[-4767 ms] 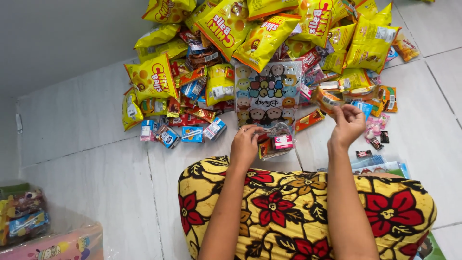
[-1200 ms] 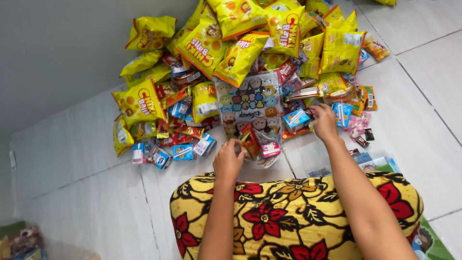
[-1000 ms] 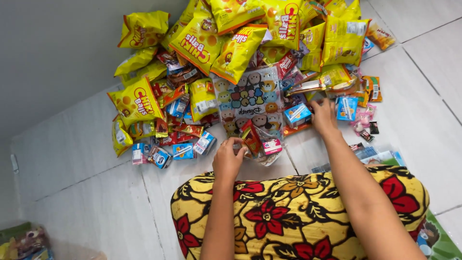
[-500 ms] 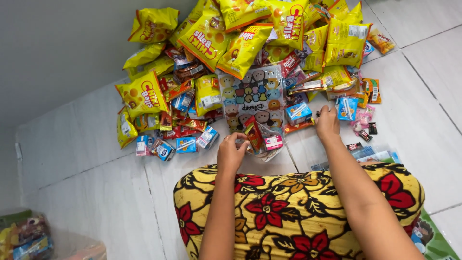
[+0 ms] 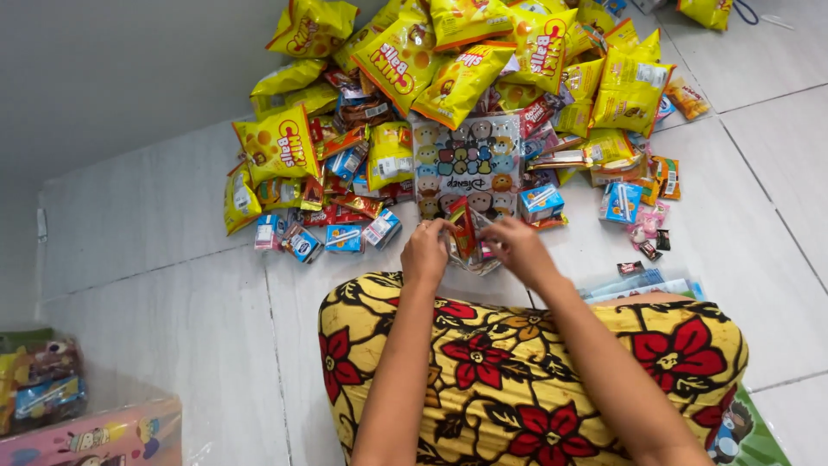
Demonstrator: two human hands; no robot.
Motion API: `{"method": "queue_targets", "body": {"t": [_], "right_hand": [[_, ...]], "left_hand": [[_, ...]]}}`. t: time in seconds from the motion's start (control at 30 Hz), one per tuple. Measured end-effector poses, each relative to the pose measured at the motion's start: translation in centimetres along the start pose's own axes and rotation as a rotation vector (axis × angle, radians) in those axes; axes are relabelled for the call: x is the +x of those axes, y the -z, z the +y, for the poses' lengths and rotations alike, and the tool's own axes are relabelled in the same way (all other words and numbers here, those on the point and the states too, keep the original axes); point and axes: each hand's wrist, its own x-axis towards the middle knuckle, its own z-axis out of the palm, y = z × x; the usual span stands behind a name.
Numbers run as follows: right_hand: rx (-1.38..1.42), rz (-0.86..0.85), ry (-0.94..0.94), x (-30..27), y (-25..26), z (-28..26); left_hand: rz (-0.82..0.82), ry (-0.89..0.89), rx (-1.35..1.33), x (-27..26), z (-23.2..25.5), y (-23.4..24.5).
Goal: A person sitting on the floor packs small snack packets and sticker sheets into a larger clear plastic bag from a large pile of snacks.
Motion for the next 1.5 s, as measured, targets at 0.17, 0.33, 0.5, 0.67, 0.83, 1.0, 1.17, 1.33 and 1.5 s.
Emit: {"method": "queue_targets", "body": {"t": [0.17,0.33,0.5,0.67,0.83,1.0,1.17,1.33,1.5], "right_hand": [[-0.009,0.002,0.034,0.3,-1.1,-1.6],[0.000,0.323,-0.120,-0.4,-1.9,5.0],[-0.029,0.100,-0.524,-2.6,-3.5,10.8],[-0.198,0.087,-0.470,-2.9,-3.5,10.1],[-0.272,0.075,-0.438,-2.7,-3.1,8.8],[-0.177,0.021,-0.469,-2.6,-2.6,7.0],[0.004,0.087,-0.654,-3.3,-2.8,10.3],[0.022,0.111,-0.674,-3.0,-2.1,9.3],[0.114,0.350,-0.567,-2.3,-0.2,7.2]], "left_hand": [[-0.007,0.008,0.021,0.4,-0.7,-0.7],[-0.013,0.021,-0.009,0.0,0.5,0.5],[-0.064,0.124,-0.028,0.6,0.3,0.0],[-0.039,0.157,0.030,2.2,-2.2,-2.6],[-0.032,0.155,0.053,2.5,-2.5,-3.2],[-0.022,0.248,-0.027,1.4,-1.3,-1.9],[0.088,0.415,-0.173,1.9,-3.9,-2.1],[0.099,0.444,-0.178,1.7,-3.6,-2.1],[0.340,0.207,-0.342,0.5,-1.4,0.1]]}}
